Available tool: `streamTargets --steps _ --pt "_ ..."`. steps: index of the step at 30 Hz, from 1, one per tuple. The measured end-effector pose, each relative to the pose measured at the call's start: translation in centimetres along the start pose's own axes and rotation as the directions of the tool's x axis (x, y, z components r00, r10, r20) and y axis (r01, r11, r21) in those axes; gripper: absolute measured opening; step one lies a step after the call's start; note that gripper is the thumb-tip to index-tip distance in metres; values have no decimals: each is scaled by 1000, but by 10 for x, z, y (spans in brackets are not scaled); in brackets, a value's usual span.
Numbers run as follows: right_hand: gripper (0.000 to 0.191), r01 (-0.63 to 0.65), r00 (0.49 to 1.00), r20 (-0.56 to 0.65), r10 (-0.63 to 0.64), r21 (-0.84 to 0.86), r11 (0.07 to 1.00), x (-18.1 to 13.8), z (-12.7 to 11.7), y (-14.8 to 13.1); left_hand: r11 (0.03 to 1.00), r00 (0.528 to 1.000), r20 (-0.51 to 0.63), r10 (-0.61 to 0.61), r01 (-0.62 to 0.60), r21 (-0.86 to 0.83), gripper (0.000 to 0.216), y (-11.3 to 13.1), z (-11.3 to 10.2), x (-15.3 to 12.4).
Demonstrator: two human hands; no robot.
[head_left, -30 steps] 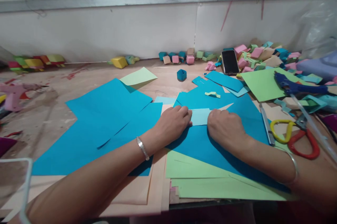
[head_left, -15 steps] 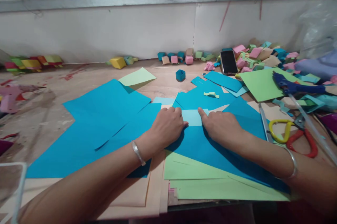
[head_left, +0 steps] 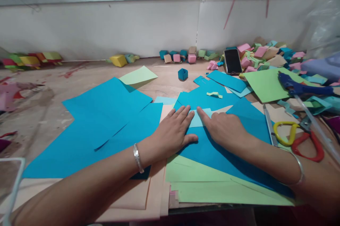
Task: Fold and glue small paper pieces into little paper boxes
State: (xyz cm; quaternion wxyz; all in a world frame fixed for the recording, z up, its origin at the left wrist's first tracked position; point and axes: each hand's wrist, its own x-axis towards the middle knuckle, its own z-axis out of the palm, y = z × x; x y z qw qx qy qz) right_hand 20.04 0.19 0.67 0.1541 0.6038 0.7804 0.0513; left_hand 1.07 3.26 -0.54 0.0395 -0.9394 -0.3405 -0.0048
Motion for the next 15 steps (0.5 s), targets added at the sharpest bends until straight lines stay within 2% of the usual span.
streamTargets --steps 3,7,11,15 --pt "64 28 1000 12 -28 23 999 3 0 2 998 996 89 -4 10 -65 89 -1 4 -2" --pt "63 -4 1000 29 3 24 1000 5 0 3 997 987 160 -29 40 -65 88 1 -2 -2" --pt "50 -33 998 -56 32 -8 999 -3 1 -1 993 986 160 -45 61 -98 88 2 -4 -1" --pt "46 -90 991 -98 88 -16 996 -9 2 -3 986 985 161 -62 86 -145 92 1 -3 -1"
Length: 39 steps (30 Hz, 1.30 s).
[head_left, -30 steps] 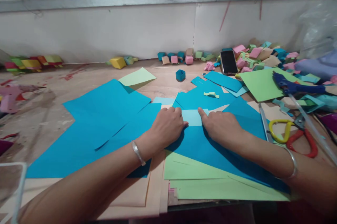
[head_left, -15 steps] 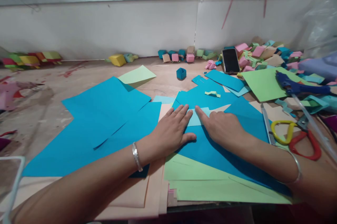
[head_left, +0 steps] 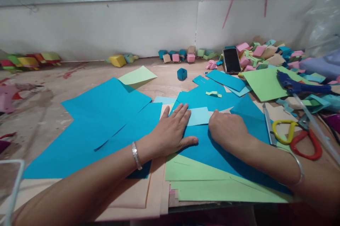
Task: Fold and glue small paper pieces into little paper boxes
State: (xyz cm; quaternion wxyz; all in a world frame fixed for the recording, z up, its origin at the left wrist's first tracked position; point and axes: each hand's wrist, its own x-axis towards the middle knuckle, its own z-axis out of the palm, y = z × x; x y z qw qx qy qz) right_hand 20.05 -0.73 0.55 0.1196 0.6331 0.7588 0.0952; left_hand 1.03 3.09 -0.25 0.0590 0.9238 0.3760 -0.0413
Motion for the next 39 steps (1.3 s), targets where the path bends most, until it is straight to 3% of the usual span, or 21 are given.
streamTargets --steps 3,6,9,13,19,23,27,31,36,39 --pt "46 27 986 -166 -22 32 999 1 1 1 1000 1000 -7 5 -5 -13 90 0 0 0" --pt "48 286 904 -367 -219 139 948 7 7 3 999 1000 -13 26 -26 -28 90 0 -1 0" --pt "64 475 859 -346 -378 259 841 12 17 3 998 999 8 51 -50 -36 91 -1 -2 1" --pt "72 420 901 -233 -365 260 870 13 20 2 998 998 33 52 -51 -26 90 -2 -2 1" --pt "66 367 915 -217 -340 98 925 3 10 4 1000 1000 -7 -6 6 11 95 0 3 -1" --pt "52 372 903 -273 -333 103 923 0 8 10 997 998 -15 -68 68 47 99 3 1 -1" --pt "33 304 917 -316 -245 152 940 8 12 18 997 998 0 -68 68 37 101 2 -1 -1" --pt "35 265 914 -351 -205 133 955 21 22 23 997 997 24 -72 72 17 102 1 1 -1" --pt "29 278 921 -364 -139 361 890 28 29 26 997 998 -33 -54 52 -57 101 -2 6 1" --pt "17 262 926 -377 -13 618 741 29 26 30 983 955 -274 -116 71 -170 96 -8 7 5"
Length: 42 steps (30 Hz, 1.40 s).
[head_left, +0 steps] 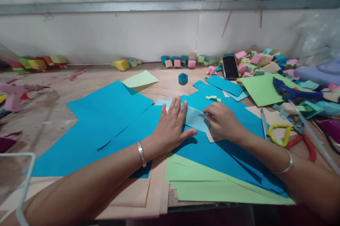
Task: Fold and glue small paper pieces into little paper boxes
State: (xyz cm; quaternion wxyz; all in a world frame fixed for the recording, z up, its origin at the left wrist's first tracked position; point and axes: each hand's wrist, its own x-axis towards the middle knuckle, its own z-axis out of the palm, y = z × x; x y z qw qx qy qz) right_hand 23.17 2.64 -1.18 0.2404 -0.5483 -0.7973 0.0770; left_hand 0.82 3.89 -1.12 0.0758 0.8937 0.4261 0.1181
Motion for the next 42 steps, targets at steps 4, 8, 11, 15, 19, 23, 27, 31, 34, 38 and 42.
streamTargets --steps 4,8,11,15,19,23,27,31,34,38,42 --pt "15 -180 968 -71 241 474 862 2 -12 -5 898 941 -312 -127 -25 -440 93 -7 -4 8" --pt "24 -306 936 158 314 808 504 0 -16 -13 532 983 -160 -96 -85 -843 82 -5 -9 12" --pt "30 -410 896 328 301 872 269 -5 -13 -20 254 1000 14 -24 20 -967 69 0 -11 9" --pt "33 -533 842 506 186 834 145 -11 -10 -29 36 994 102 29 101 -994 76 5 -15 4" --pt "31 -455 887 438 145 778 432 -15 -7 -36 21 987 163 -14 163 -986 76 8 -17 1" --pt "41 -296 955 205 213 662 689 -23 -5 -42 229 954 172 -246 230 -946 48 13 -14 2" --pt "39 -255 965 86 248 543 800 -24 -6 -41 341 936 179 -303 282 -897 41 17 -10 1" --pt "21 -327 939 106 326 563 759 -14 -6 -30 203 910 252 -329 328 -922 38 16 -6 0" --pt "26 -427 893 216 396 688 587 -9 -5 -22 40 882 324 -343 358 -933 33 14 -3 1" --pt "29 -521 835 356 421 758 393 -8 -4 -21 -49 883 343 -320 346 -937 28 11 -2 4" --pt "34 -606 762 501 409 775 179 -8 -5 -21 -138 898 338 -281 310 -941 23 9 -2 7"
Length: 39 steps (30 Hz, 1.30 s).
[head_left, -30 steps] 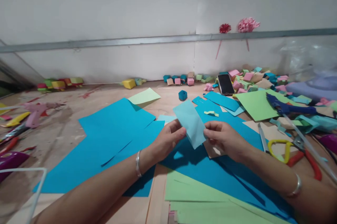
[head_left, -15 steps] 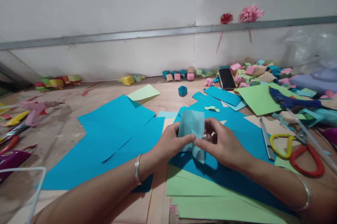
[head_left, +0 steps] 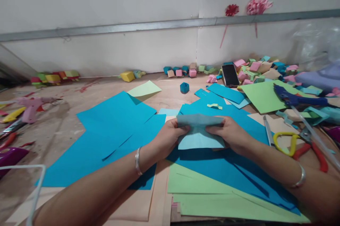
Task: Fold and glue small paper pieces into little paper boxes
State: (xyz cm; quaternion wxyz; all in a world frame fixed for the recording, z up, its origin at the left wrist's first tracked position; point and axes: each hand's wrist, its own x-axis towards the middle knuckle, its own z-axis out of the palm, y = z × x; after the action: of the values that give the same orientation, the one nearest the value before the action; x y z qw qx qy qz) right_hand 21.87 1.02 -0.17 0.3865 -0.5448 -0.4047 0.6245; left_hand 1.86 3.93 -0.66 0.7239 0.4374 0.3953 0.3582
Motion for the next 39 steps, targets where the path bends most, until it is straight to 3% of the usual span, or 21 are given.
streamTargets --steps 4,9,12,14,15,16,18,19,20,22,24,27,31,33,34,37,39 --pt "26 -59 998 35 55 142 988 0 -2 -7 996 996 27 -83 83 9 14 7 -4 3" --pt "15 -56 997 68 43 190 980 1 -1 -10 997 969 237 -70 72 -1 28 19 -10 2" --pt "19 -15 1000 22 14 78 997 7 -6 -6 998 978 202 -56 56 5 33 21 -9 1" --pt "27 147 986 -69 -155 -110 983 10 -11 -4 999 991 127 -40 38 16 33 20 -8 1" --pt "32 290 943 -95 -319 -236 927 11 -14 -3 999 995 93 -37 36 11 33 20 -8 1" --pt "37 448 859 -75 -507 -371 814 11 -17 -4 999 997 64 -35 35 -6 33 19 -8 2" --pt "45 681 601 101 -793 -584 442 7 -21 -7 998 999 22 -24 26 -60 33 18 -9 3" --pt "49 725 478 219 -851 -645 241 5 -22 -10 996 1000 11 -21 22 -85 32 18 -10 4" --pt "54 729 389 332 -859 -682 67 3 -22 -12 994 1000 5 -20 21 -104 31 18 -10 4" --pt "65 661 311 470 -826 -732 -167 0 -20 -13 992 999 8 -33 33 -120 30 18 -12 4" --pt "55 584 300 501 -812 -769 -259 2 -19 -12 992 998 23 -55 57 -113 32 17 -13 5" --pt "12 596 285 452 -845 -774 -213 9 -21 -7 995 997 52 -60 64 -75 37 16 -12 5" --pt "16 631 332 394 -857 -768 -109 11 -23 -5 1000 999 49 24 -25 7 51 16 -9 3" --pt "14 626 363 390 -846 -775 -88 8 -22 -6 997 999 12 52 -53 51 46 17 -7 1" --pt "15 623 370 396 -840 -777 -91 7 -22 -7 997 998 -7 55 -54 64 42 17 -6 0" --pt "42 579 366 435 -822 -799 -165 4 -20 -8 998 1000 -24 16 -14 56 36 17 -7 0" --pt "44 531 377 464 -802 -817 -223 4 -21 -8 999 1000 -13 -21 22 44 35 17 -8 1"
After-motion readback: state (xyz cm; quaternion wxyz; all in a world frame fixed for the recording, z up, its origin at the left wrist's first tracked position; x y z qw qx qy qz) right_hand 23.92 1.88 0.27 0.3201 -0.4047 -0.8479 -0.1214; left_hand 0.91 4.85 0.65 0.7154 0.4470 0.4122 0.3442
